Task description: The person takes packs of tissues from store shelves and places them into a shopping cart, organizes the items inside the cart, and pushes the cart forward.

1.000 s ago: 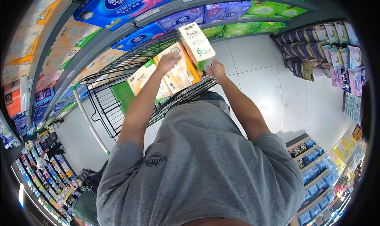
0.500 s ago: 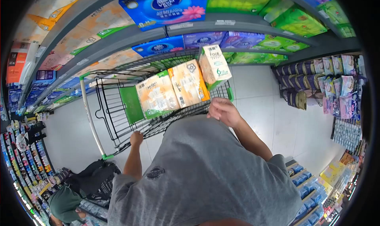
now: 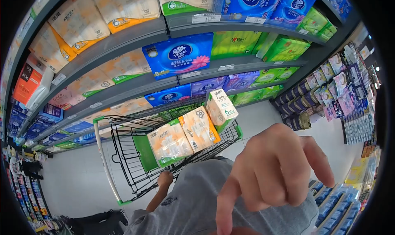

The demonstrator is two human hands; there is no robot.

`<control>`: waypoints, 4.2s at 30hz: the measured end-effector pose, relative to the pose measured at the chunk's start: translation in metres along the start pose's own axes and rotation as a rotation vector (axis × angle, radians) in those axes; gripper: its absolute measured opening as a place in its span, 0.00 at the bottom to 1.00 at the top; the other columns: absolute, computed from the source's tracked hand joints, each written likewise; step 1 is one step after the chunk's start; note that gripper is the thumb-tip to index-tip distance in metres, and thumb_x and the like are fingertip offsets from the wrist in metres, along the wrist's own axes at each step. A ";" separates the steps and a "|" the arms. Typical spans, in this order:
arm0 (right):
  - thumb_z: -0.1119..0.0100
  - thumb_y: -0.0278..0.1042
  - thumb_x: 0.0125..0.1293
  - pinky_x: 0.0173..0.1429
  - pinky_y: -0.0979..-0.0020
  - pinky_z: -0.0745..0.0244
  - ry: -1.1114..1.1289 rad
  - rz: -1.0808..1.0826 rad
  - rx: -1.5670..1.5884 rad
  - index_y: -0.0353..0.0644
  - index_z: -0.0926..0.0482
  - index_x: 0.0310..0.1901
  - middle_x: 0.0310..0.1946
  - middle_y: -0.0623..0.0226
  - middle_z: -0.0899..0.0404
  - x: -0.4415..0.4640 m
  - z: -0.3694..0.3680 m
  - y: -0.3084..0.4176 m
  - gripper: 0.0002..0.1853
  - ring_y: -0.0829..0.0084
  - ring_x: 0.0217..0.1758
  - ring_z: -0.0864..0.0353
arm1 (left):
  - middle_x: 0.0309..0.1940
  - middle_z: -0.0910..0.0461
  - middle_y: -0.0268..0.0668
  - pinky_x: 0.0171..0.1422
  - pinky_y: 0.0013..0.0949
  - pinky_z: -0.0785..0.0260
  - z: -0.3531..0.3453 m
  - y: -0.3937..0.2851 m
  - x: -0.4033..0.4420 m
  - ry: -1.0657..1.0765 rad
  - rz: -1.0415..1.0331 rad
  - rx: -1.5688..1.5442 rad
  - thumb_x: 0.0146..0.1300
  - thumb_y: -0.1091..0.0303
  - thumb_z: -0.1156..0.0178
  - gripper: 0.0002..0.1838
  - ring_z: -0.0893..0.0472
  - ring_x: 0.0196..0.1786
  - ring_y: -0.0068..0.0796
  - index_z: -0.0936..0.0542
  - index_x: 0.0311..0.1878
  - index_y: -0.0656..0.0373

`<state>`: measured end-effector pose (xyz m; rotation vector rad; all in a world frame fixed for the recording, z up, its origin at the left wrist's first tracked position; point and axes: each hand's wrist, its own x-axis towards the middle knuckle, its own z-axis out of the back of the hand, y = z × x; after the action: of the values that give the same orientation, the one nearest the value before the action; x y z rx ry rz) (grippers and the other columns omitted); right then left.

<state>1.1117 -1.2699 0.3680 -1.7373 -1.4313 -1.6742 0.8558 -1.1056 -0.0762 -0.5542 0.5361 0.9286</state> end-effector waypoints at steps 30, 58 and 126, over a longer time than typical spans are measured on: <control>0.43 0.42 0.63 0.51 0.51 0.26 -0.454 -0.099 -0.398 0.30 0.23 0.34 0.21 0.62 0.25 -0.082 -0.066 0.012 0.18 0.71 0.21 0.26 | 0.29 0.19 0.49 0.43 0.48 0.27 -0.072 -0.056 -0.059 -0.117 -0.126 0.044 0.55 0.53 0.52 0.19 0.18 0.35 0.50 0.17 0.31 0.57; 0.38 0.66 0.48 0.72 0.53 0.56 -1.118 -1.701 -1.475 0.59 0.15 0.42 0.64 0.64 0.34 -0.610 -0.141 0.048 0.25 0.55 0.73 0.53 | 0.41 0.19 0.46 0.52 0.43 0.29 -0.137 -0.189 -0.114 -0.113 0.147 0.094 0.55 0.52 0.49 0.19 0.20 0.47 0.47 0.17 0.40 0.54; 0.34 0.47 0.49 0.53 0.58 0.30 -1.179 -0.677 -2.285 0.20 0.40 0.54 0.44 0.34 0.25 -0.109 0.138 0.380 0.42 0.45 0.50 0.24 | 0.45 0.25 0.43 0.52 0.52 0.31 0.425 -0.607 -0.063 -0.420 -0.802 -0.809 0.39 0.76 0.39 0.32 0.25 0.50 0.43 0.32 0.55 0.57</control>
<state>1.5176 -1.3721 0.3845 0.8791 -0.3128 0.7186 1.4206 -1.1598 0.4039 -1.1531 -0.4726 0.4205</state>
